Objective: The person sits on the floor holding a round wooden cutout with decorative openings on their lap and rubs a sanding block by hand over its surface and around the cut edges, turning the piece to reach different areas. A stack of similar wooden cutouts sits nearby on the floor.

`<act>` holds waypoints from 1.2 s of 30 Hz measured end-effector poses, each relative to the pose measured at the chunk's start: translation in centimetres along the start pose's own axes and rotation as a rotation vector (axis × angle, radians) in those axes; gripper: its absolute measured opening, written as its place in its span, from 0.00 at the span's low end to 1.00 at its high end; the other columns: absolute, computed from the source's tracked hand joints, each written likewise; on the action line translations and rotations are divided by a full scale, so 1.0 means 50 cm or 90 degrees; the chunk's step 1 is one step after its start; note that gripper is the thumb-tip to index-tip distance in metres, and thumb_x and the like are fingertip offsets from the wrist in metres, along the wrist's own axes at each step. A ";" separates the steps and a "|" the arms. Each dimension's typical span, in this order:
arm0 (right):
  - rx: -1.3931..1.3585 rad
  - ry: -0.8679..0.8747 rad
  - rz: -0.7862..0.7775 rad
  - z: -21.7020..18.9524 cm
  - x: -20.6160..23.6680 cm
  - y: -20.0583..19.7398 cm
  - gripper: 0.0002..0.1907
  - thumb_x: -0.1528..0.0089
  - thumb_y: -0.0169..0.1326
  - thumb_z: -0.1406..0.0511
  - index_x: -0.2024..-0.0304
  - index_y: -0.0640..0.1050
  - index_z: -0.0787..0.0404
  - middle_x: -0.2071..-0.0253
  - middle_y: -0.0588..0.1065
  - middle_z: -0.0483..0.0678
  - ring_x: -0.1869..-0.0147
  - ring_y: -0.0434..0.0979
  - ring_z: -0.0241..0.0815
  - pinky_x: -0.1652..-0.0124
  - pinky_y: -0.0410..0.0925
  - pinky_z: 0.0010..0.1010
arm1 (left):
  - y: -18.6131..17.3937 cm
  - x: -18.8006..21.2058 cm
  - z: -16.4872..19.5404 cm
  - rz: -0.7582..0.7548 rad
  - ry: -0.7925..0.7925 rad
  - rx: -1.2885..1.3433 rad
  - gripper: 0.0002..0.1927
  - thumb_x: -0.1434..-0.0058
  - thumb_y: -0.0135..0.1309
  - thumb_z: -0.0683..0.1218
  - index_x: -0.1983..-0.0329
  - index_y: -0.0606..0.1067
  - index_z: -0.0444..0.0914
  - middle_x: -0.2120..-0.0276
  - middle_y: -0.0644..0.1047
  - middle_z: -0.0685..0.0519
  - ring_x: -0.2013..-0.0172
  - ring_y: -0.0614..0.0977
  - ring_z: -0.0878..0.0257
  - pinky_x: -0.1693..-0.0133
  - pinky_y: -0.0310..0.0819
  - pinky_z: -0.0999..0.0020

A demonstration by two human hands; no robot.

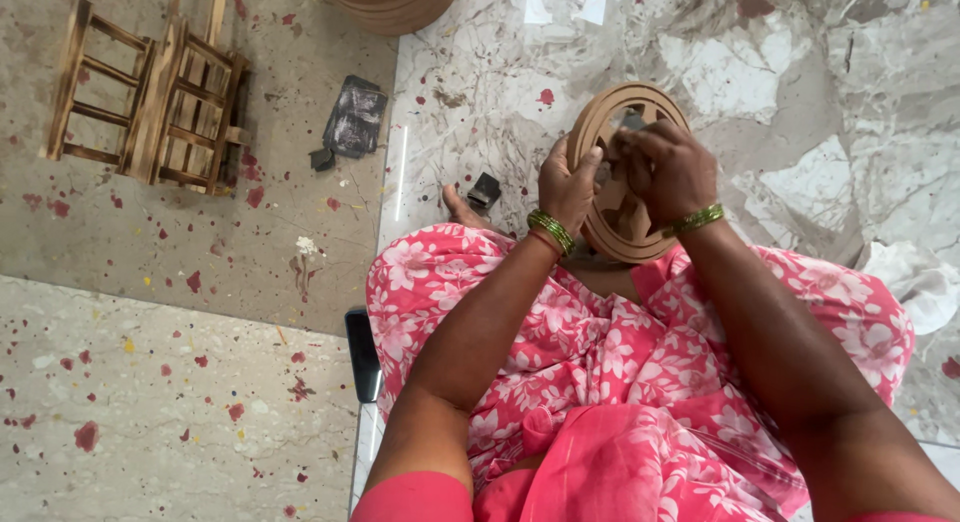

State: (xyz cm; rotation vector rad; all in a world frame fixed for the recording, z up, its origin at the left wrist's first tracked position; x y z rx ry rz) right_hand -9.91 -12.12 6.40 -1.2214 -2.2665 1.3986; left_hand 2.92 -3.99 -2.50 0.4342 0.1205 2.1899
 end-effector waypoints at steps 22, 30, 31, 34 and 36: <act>-0.071 -0.130 0.063 -0.038 0.017 -0.031 0.12 0.32 0.58 0.65 0.47 0.84 0.53 0.55 0.80 0.46 0.54 0.82 0.47 0.57 0.75 0.36 | 0.023 0.001 0.020 -0.076 0.098 -0.021 0.22 0.30 0.52 0.42 0.34 0.69 0.33 0.48 0.79 0.50 0.50 0.80 0.67 0.47 0.76 0.73; 0.011 -0.011 0.091 0.001 -0.003 -0.045 0.10 0.32 0.60 0.65 0.49 0.85 0.53 0.57 0.80 0.46 0.56 0.82 0.48 0.58 0.74 0.37 | 0.024 -0.002 -0.007 -0.077 -0.037 -0.075 0.28 0.35 0.53 0.41 0.31 0.67 0.35 0.55 0.79 0.47 0.64 0.77 0.61 0.63 0.75 0.66; -0.013 -0.023 0.097 -0.002 -0.001 -0.050 0.10 0.32 0.60 0.65 0.48 0.85 0.53 0.56 0.80 0.47 0.56 0.82 0.47 0.58 0.74 0.37 | 0.028 -0.001 0.005 -0.084 0.018 -0.087 0.27 0.34 0.53 0.41 0.31 0.67 0.35 0.53 0.79 0.48 0.60 0.78 0.63 0.58 0.76 0.68; -0.053 -0.087 0.106 -0.028 0.010 -0.053 0.11 0.32 0.58 0.66 0.47 0.84 0.55 0.54 0.80 0.47 0.55 0.82 0.47 0.57 0.74 0.36 | 0.034 0.004 0.024 -0.103 0.113 -0.102 0.25 0.33 0.52 0.40 0.32 0.67 0.34 0.50 0.80 0.50 0.53 0.81 0.67 0.51 0.77 0.71; -0.041 -0.165 0.097 -0.056 0.020 -0.048 0.13 0.33 0.58 0.67 0.47 0.84 0.57 0.55 0.79 0.47 0.53 0.82 0.49 0.54 0.74 0.37 | 0.034 0.004 0.015 -0.114 0.077 -0.085 0.25 0.34 0.51 0.40 0.33 0.67 0.34 0.53 0.80 0.49 0.57 0.81 0.67 0.55 0.79 0.70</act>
Point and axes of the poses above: each hand's wrist, its own x-axis away from the middle knuckle, its own y-axis out of the palm, z = x × y, the point moved 7 cm from there along -x, towards the middle knuckle
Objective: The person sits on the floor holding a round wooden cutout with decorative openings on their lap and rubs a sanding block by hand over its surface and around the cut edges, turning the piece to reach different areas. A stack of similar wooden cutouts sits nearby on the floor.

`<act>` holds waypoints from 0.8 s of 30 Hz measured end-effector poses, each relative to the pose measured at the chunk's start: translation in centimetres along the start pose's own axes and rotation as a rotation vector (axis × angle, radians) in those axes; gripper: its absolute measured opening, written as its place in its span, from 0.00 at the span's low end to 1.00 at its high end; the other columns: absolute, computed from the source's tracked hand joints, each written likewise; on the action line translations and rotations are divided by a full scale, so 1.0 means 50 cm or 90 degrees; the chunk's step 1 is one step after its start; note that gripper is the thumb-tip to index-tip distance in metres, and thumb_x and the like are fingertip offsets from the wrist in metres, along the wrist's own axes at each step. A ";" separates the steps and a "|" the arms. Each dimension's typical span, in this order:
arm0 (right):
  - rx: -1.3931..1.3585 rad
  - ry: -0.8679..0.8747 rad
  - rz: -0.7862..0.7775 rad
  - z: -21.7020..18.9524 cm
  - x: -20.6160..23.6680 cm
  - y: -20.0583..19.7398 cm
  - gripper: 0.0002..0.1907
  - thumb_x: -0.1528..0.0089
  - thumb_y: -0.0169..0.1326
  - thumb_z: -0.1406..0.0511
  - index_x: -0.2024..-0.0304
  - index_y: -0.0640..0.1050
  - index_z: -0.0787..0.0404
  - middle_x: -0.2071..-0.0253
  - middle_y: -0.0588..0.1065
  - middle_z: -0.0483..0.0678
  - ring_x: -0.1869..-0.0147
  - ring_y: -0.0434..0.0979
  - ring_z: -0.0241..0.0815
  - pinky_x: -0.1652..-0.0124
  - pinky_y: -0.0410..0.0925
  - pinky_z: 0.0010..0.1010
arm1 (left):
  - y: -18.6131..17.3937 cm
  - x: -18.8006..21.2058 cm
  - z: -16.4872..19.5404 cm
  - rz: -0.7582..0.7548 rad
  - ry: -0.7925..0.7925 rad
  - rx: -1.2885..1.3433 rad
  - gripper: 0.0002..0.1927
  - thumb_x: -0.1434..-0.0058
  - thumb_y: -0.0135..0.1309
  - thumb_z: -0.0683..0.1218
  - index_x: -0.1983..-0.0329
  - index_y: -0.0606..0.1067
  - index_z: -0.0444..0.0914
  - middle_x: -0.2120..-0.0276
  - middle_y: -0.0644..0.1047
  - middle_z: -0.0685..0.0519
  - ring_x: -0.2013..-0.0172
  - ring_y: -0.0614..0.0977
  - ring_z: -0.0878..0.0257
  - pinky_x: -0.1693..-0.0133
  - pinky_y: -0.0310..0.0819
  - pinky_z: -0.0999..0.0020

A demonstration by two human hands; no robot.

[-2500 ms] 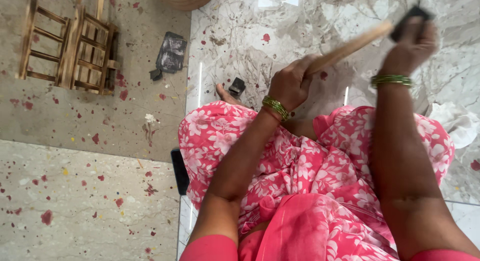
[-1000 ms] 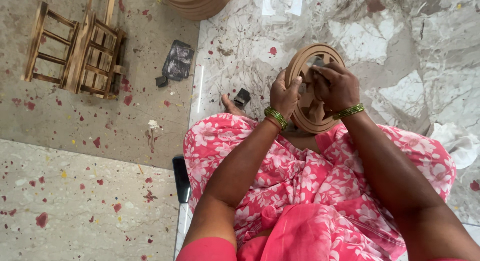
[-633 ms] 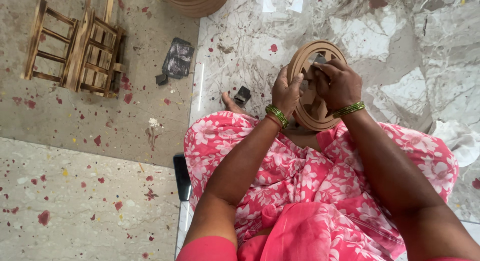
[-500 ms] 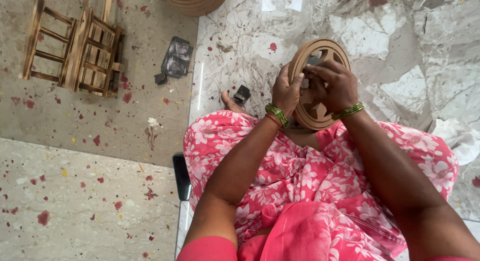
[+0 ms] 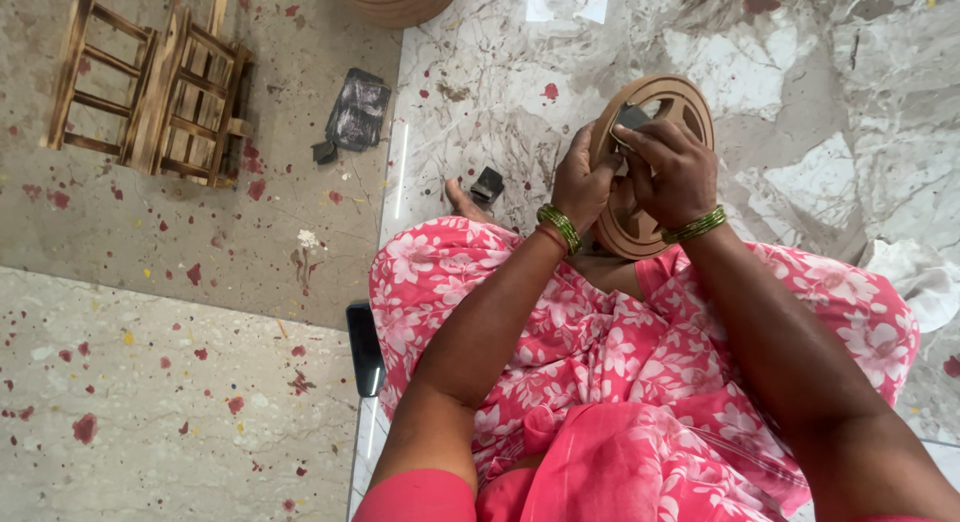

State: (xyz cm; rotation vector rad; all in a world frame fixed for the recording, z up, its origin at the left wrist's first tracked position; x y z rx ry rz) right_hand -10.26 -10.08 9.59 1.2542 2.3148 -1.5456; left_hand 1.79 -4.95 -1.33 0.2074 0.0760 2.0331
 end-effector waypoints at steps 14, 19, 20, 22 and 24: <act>0.021 0.018 -0.024 0.012 -0.002 0.017 0.12 0.33 0.59 0.67 0.47 0.84 0.54 0.56 0.79 0.45 0.54 0.81 0.46 0.58 0.74 0.36 | -0.006 -0.012 -0.016 -0.003 -0.010 0.076 0.26 0.37 0.51 0.36 0.33 0.67 0.33 0.51 0.78 0.51 0.54 0.80 0.66 0.53 0.78 0.71; 0.080 0.126 0.003 0.057 -0.002 0.009 0.11 0.31 0.59 0.66 0.47 0.85 0.52 0.54 0.79 0.46 0.54 0.81 0.46 0.58 0.74 0.37 | -0.002 -0.014 -0.026 -0.024 -0.067 0.120 0.30 0.39 0.51 0.35 0.31 0.65 0.33 0.51 0.78 0.49 0.56 0.80 0.65 0.54 0.78 0.70; 0.083 0.124 0.005 0.059 -0.003 0.006 0.11 0.31 0.58 0.65 0.47 0.85 0.52 0.54 0.79 0.46 0.53 0.81 0.47 0.57 0.74 0.38 | -0.003 -0.013 -0.028 -0.023 -0.076 0.097 0.30 0.39 0.51 0.35 0.31 0.65 0.34 0.52 0.78 0.48 0.58 0.79 0.64 0.57 0.77 0.69; 0.069 0.111 0.009 0.057 -0.002 0.002 0.12 0.31 0.58 0.65 0.46 0.84 0.52 0.54 0.79 0.46 0.52 0.81 0.47 0.55 0.74 0.38 | 0.002 -0.012 -0.029 -0.028 -0.079 0.090 0.30 0.38 0.51 0.35 0.30 0.65 0.34 0.52 0.78 0.48 0.59 0.79 0.63 0.58 0.77 0.68; 0.033 0.089 0.017 0.045 0.000 0.003 0.12 0.31 0.57 0.66 0.45 0.84 0.52 0.53 0.79 0.47 0.52 0.81 0.47 0.55 0.74 0.37 | 0.004 -0.012 -0.026 -0.036 -0.064 0.120 0.29 0.37 0.51 0.35 0.31 0.64 0.34 0.50 0.78 0.48 0.55 0.80 0.64 0.53 0.79 0.69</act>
Point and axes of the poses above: each hand's wrist, its own x-axis away from the middle knuckle, its own y-axis out of the palm, z = x × y, the point moved 7 cm from there along -x, towards the middle knuckle
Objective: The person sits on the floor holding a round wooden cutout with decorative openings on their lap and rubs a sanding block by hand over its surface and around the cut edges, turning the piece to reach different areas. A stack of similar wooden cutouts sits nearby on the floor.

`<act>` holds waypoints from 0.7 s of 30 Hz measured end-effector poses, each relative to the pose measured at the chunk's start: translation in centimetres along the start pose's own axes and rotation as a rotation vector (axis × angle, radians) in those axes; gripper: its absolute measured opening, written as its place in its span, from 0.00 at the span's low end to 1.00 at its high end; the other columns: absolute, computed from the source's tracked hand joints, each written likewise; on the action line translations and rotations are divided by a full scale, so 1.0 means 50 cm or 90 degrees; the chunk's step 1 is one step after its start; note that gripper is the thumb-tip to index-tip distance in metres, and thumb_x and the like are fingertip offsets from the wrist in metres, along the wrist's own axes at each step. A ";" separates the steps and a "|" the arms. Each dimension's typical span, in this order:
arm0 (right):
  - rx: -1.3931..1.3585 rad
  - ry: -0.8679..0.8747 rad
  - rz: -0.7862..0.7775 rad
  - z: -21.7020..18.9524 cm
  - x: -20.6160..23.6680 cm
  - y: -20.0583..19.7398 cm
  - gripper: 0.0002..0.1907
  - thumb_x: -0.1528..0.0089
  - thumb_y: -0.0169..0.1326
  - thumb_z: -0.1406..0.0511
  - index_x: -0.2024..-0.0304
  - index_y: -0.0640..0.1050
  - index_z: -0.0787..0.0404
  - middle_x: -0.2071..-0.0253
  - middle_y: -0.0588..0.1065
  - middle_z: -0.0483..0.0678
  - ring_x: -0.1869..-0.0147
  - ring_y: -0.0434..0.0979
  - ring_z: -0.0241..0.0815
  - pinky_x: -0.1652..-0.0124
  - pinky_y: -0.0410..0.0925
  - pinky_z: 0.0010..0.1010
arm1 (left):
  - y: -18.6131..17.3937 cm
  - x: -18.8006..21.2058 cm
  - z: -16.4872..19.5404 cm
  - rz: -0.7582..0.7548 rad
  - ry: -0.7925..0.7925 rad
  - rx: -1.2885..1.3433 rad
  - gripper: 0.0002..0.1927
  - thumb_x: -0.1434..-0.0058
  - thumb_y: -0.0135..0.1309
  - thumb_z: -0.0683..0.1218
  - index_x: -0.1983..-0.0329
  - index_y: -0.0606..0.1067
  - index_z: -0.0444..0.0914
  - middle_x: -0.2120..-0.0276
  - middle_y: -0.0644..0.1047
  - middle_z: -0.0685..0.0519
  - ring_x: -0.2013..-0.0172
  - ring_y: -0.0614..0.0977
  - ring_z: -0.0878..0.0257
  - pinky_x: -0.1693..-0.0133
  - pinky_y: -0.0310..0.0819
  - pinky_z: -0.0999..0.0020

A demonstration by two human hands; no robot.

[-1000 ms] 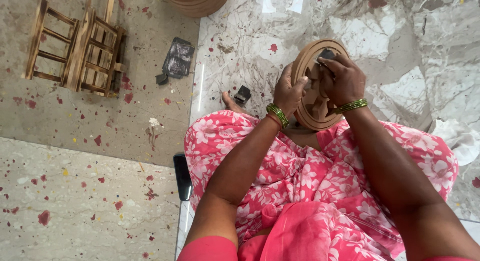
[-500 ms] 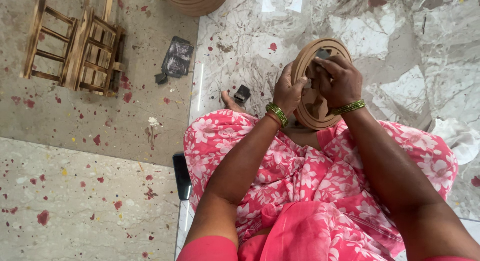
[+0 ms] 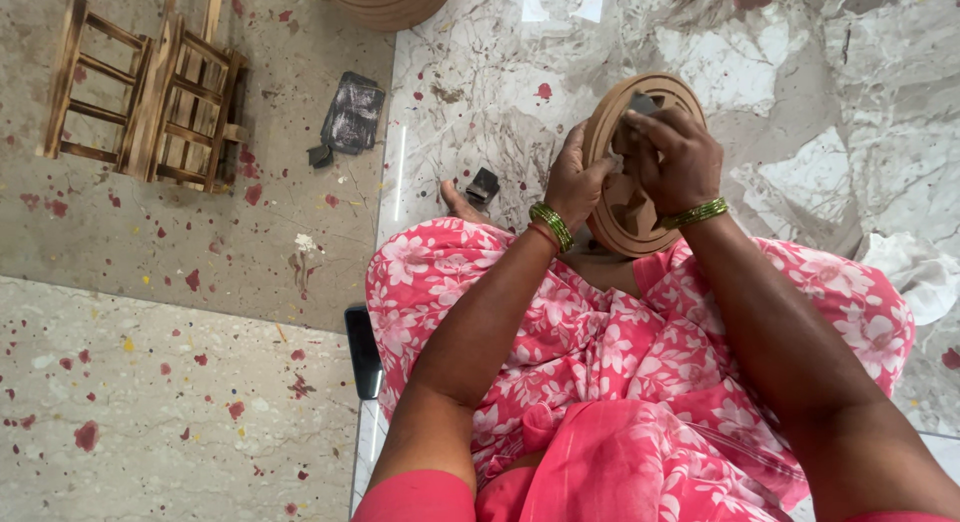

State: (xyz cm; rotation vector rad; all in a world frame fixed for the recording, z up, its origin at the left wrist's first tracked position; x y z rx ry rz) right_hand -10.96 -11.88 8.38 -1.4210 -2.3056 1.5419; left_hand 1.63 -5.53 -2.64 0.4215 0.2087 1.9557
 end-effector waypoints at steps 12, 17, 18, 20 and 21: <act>0.056 0.038 0.000 0.038 -0.005 0.006 0.16 0.33 0.57 0.68 0.43 0.84 0.51 0.48 0.79 0.45 0.46 0.80 0.45 0.50 0.74 0.37 | 0.009 0.008 0.024 -0.027 -0.007 -0.086 0.36 0.43 0.52 0.35 0.28 0.63 0.35 0.50 0.78 0.47 0.54 0.80 0.62 0.51 0.78 0.68; 0.001 -0.163 -0.004 -0.039 0.014 0.008 0.17 0.34 0.57 0.68 0.43 0.84 0.52 0.46 0.79 0.45 0.43 0.79 0.45 0.46 0.74 0.38 | 0.010 0.010 0.020 -0.046 0.054 -0.092 0.33 0.44 0.51 0.33 0.31 0.65 0.34 0.47 0.76 0.47 0.48 0.79 0.61 0.46 0.77 0.67; 0.005 -0.209 0.000 -0.053 0.018 0.008 0.18 0.35 0.57 0.68 0.43 0.84 0.52 0.46 0.79 0.45 0.43 0.78 0.46 0.44 0.74 0.39 | 0.009 0.010 0.021 -0.048 0.075 -0.094 0.32 0.44 0.52 0.32 0.33 0.66 0.32 0.47 0.76 0.46 0.47 0.79 0.60 0.45 0.76 0.67; 0.018 -0.155 -0.004 -0.042 0.008 0.012 0.15 0.32 0.57 0.68 0.44 0.83 0.51 0.45 0.79 0.45 0.43 0.78 0.46 0.45 0.73 0.38 | 0.009 0.007 0.019 -0.055 0.072 -0.086 0.36 0.45 0.52 0.32 0.30 0.64 0.34 0.46 0.76 0.47 0.45 0.79 0.61 0.45 0.77 0.67; 0.027 -0.128 -0.004 -0.031 0.003 0.011 0.14 0.31 0.57 0.68 0.44 0.83 0.51 0.45 0.79 0.45 0.43 0.78 0.45 0.45 0.73 0.37 | 0.010 0.005 0.021 -0.061 0.072 -0.081 0.38 0.46 0.51 0.32 0.28 0.63 0.35 0.45 0.75 0.47 0.45 0.79 0.61 0.45 0.77 0.67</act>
Point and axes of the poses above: each hand's wrist, its own x-axis away from the middle knuckle, its own y-axis out of the palm, z = x × y, the point moved 7 cm from there along -x, towards the middle knuckle
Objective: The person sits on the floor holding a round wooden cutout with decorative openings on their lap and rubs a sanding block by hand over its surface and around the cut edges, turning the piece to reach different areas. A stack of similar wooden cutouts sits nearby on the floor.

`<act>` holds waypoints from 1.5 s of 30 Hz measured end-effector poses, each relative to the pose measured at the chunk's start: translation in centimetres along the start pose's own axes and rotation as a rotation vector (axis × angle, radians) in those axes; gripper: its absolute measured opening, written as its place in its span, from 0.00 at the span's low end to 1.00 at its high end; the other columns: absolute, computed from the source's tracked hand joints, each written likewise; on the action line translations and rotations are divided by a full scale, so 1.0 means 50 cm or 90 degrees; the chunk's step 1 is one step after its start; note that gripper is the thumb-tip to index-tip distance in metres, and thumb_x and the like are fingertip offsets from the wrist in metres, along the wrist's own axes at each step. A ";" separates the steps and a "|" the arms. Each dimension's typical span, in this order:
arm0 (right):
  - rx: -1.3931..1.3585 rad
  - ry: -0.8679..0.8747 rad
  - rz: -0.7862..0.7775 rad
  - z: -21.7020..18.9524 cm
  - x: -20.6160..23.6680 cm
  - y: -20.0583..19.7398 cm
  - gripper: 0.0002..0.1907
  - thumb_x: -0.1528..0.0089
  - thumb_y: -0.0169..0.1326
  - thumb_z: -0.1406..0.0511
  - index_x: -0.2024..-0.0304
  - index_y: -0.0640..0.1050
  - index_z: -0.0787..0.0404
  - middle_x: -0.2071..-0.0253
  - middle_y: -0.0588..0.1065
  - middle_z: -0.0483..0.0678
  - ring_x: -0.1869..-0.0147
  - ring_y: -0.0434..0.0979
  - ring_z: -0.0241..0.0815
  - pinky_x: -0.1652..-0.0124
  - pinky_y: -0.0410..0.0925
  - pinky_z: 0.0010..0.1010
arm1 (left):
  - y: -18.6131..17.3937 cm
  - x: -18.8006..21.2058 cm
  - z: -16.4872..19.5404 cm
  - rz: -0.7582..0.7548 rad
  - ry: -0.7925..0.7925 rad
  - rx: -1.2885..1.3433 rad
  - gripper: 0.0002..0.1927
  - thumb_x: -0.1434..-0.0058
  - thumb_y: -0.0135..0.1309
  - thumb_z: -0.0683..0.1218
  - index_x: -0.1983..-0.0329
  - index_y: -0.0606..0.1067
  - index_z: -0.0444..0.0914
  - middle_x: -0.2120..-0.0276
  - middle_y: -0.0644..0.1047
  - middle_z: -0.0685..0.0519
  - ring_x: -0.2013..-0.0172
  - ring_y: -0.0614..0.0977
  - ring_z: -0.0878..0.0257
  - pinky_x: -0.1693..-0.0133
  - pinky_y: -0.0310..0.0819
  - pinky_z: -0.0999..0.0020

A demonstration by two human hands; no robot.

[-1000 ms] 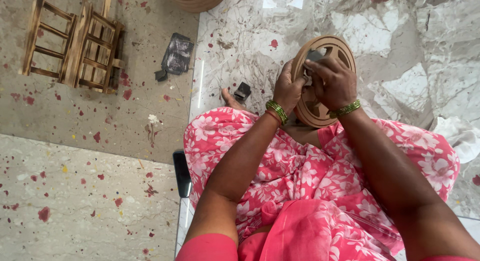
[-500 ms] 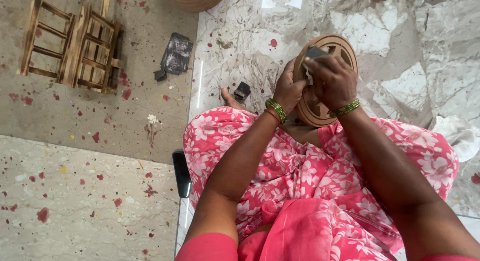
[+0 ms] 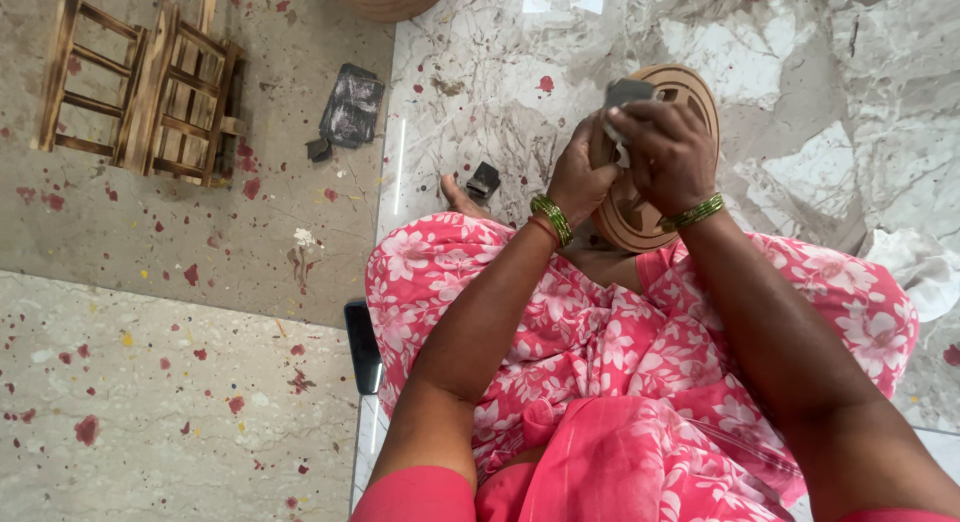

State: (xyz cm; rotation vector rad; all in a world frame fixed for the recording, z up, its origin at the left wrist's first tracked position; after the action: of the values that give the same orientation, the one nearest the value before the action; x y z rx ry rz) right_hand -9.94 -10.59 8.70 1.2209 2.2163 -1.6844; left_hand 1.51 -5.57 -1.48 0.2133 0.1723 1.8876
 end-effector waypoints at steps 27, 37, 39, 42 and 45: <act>-0.052 -0.043 -0.002 -0.004 -0.001 -0.009 0.17 0.33 0.60 0.69 0.42 0.83 0.54 0.41 0.78 0.46 0.38 0.76 0.49 0.39 0.71 0.39 | 0.002 0.002 -0.004 -0.014 -0.003 -0.037 0.37 0.44 0.57 0.37 0.30 0.63 0.32 0.44 0.76 0.45 0.43 0.78 0.60 0.42 0.74 0.66; -0.001 0.103 0.004 0.049 -0.002 -0.015 0.19 0.33 0.59 0.69 0.39 0.82 0.52 0.40 0.77 0.45 0.36 0.76 0.48 0.39 0.71 0.40 | 0.000 -0.004 -0.023 -0.022 -0.077 -0.103 0.43 0.45 0.55 0.38 0.25 0.57 0.35 0.47 0.76 0.46 0.48 0.78 0.59 0.47 0.76 0.66; 0.012 0.055 0.000 0.034 -0.002 -0.013 0.19 0.32 0.58 0.69 0.39 0.81 0.52 0.39 0.77 0.45 0.35 0.76 0.48 0.37 0.71 0.39 | 0.001 -0.004 -0.017 -0.032 -0.011 -0.117 0.41 0.45 0.56 0.38 0.26 0.57 0.34 0.41 0.74 0.48 0.42 0.78 0.61 0.42 0.74 0.68; -0.035 -0.051 -0.015 -0.007 0.007 -0.008 0.20 0.35 0.58 0.70 0.40 0.82 0.53 0.39 0.77 0.45 0.36 0.76 0.48 0.36 0.71 0.40 | 0.012 -0.005 -0.030 -0.032 0.011 0.037 0.39 0.42 0.59 0.37 0.28 0.59 0.33 0.41 0.73 0.48 0.40 0.76 0.62 0.40 0.73 0.67; 0.018 -0.055 -0.008 -0.008 0.008 0.000 0.19 0.34 0.59 0.68 0.41 0.82 0.51 0.40 0.78 0.44 0.37 0.76 0.47 0.38 0.71 0.41 | 0.007 -0.004 -0.031 -0.031 -0.003 -0.002 0.36 0.43 0.57 0.36 0.30 0.63 0.31 0.43 0.76 0.45 0.42 0.78 0.59 0.42 0.76 0.64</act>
State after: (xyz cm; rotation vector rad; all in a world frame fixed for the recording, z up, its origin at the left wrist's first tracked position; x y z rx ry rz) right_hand -10.06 -10.04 8.68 1.1204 2.1608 -1.7446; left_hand 0.89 -5.90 -2.91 0.2088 0.1700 1.8381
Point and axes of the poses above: each hand's wrist, its own x-axis away from the middle knuckle, its own y-axis out of the palm, z = x × y, the point moved 7 cm from there along -x, towards the middle knuckle
